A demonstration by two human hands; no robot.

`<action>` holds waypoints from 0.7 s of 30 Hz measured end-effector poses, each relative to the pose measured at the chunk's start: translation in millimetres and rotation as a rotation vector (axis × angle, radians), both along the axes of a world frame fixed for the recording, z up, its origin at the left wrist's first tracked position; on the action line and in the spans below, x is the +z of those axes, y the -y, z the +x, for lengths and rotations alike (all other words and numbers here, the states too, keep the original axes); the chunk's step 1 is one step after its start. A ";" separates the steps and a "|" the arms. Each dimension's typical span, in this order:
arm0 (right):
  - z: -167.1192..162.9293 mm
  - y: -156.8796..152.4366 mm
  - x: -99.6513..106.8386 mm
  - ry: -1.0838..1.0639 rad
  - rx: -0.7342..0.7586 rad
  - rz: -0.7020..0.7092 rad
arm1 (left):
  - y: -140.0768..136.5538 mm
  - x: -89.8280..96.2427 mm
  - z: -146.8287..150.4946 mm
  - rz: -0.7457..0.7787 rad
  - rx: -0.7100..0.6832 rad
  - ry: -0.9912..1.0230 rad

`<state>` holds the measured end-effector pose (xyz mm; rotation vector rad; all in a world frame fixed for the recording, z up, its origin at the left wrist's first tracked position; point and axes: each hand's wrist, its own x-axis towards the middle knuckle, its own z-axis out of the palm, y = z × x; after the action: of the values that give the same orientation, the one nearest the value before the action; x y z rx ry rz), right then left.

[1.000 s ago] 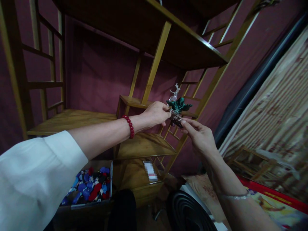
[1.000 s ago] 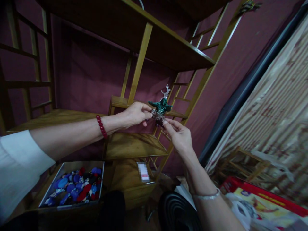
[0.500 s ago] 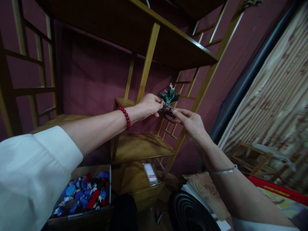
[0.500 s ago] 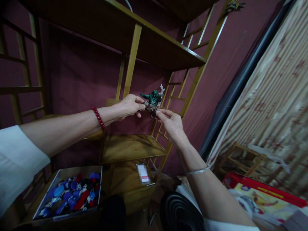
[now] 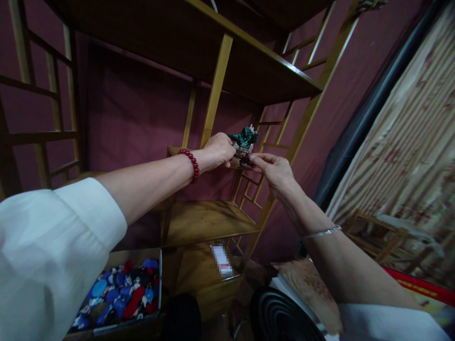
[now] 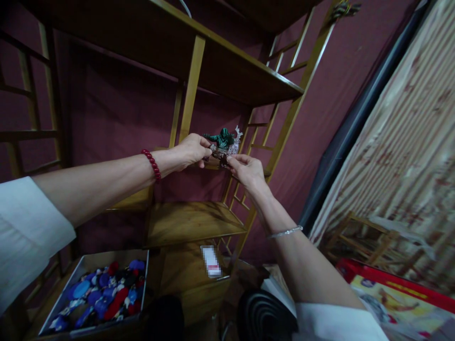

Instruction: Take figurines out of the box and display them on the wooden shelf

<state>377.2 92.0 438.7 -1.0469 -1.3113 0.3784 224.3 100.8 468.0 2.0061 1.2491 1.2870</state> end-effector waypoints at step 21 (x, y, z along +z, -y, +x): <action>-3.5 -45.1 12.7 -0.007 0.011 -0.050 | -15.8 16.6 13.4 0.092 0.305 -0.115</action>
<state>373.7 137.2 451.5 -1.0797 -1.3076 0.4241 237.7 116.6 484.7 2.0346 1.6286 1.4049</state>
